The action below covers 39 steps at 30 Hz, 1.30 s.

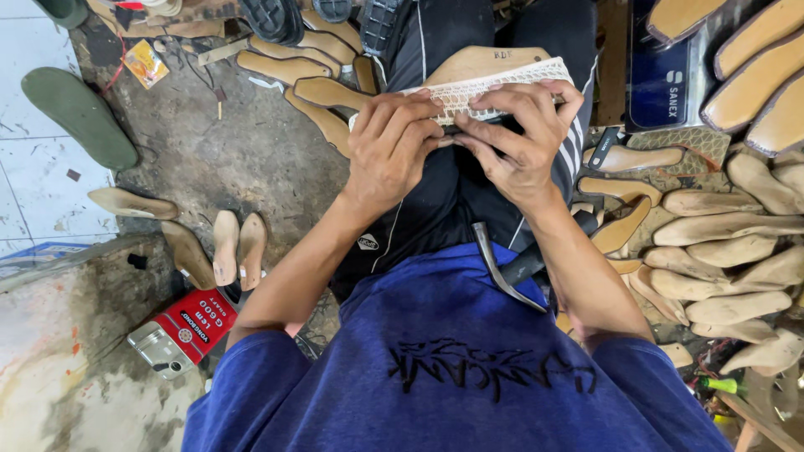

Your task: The person uses a curved metal tool to press and shape the edge of a shoe sole. They repeatedly pry and smooth the sole perimeter, then inspect the fit and alignment of the sole to the shoe upper.

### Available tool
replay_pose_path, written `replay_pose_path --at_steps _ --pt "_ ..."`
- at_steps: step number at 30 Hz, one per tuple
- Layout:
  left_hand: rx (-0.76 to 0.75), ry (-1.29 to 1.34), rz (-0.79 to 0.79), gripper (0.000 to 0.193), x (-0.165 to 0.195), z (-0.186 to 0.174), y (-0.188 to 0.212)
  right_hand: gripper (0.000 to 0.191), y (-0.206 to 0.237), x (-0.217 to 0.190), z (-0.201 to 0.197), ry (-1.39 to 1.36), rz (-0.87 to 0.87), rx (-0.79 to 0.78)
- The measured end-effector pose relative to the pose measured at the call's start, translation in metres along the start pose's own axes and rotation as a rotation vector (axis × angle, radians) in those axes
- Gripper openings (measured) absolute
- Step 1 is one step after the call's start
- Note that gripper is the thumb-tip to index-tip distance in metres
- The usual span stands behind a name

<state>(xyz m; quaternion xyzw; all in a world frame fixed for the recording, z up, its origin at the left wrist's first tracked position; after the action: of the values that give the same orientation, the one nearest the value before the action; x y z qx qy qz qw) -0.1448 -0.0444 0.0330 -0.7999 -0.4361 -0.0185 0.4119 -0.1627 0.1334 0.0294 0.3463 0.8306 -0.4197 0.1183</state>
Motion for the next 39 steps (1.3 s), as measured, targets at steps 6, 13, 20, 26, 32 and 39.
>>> replay_pose_path --at_steps 6,13,20,26,32,39 --pt "-0.025 -0.027 0.024 0.026 0.002 0.000 -0.001 0.017 0.000 0.005 0.002 -0.016 0.090 -0.020" --pt "0.026 -0.035 -0.043 0.026 0.006 0.002 -0.001 0.020 0.003 0.015 0.001 -0.144 0.274 0.076" --pt "0.057 -0.013 -0.104 0.021 0.005 0.002 -0.011 0.026 -0.008 0.022 -0.004 -0.172 0.355 0.001" --pt "0.024 0.012 -0.131 0.022 0.011 -0.009 -0.017 0.028 -0.009 0.013 -0.010 -0.142 0.310 -0.037" --pt "-0.014 0.040 -0.231 0.042 -0.003 -0.014 -0.023 0.026 -0.010 0.008 -0.010 -0.115 0.284 -0.007" --pt "-0.146 0.111 -0.295 0.028 -0.014 -0.010 -0.014 0.025 -0.007 0.009 -0.003 -0.121 0.309 0.033"
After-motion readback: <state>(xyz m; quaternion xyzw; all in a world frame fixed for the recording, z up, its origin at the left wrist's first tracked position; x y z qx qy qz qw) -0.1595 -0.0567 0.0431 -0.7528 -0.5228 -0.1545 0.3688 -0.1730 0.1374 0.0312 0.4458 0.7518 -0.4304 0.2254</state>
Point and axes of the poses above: each hand's wrist, its own y-axis away from the middle knuckle, its own z-axis out of the palm, x = y × z, the point moved 6 cm from there along -y, towards the middle knuckle, and after that the axes turned 7 degrees about -y, right-handed, at the moved point
